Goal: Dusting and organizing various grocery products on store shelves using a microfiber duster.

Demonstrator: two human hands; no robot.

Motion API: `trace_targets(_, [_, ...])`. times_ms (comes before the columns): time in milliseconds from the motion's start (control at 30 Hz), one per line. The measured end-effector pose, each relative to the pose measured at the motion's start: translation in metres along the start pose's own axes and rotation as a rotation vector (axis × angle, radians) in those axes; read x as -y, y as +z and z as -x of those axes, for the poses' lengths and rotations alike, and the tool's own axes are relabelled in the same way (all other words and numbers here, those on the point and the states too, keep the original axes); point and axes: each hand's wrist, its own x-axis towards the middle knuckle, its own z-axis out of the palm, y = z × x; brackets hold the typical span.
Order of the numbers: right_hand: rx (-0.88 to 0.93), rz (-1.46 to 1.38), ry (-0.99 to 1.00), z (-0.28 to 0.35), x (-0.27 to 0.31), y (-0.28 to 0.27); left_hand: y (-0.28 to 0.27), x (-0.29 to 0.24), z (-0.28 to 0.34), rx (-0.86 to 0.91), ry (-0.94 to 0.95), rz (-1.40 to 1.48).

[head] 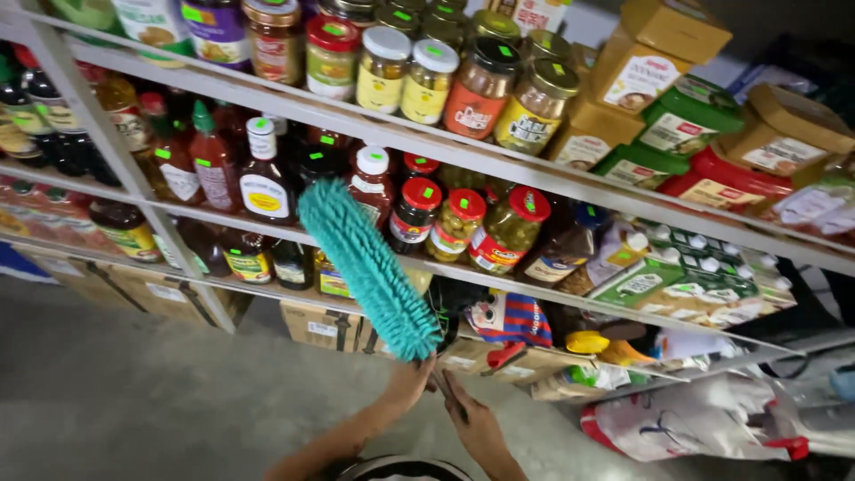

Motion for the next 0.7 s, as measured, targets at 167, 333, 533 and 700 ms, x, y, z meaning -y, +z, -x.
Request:
trace_targets(167, [0.042,-0.001,0.065,0.013,-0.001,-0.013,-0.01,-0.04,0.005,0.252,-0.523,0.112])
trace_targets(333, [-0.072,-0.123,-0.125,0.002,0.049,-0.041,-0.061,-0.102,-0.049,0.115,-0.261,-0.004])
trace_targets(533, [-0.167,0.042,-0.057,-0.04,0.107,-0.056,-0.132,-0.122,-0.133,-0.119,-0.925,0.313])
trace_targets(700, [-0.127,0.332,-0.052,-0.057,0.149,-0.099,-0.162,-0.135,-0.158,-0.128,-0.873,0.439])
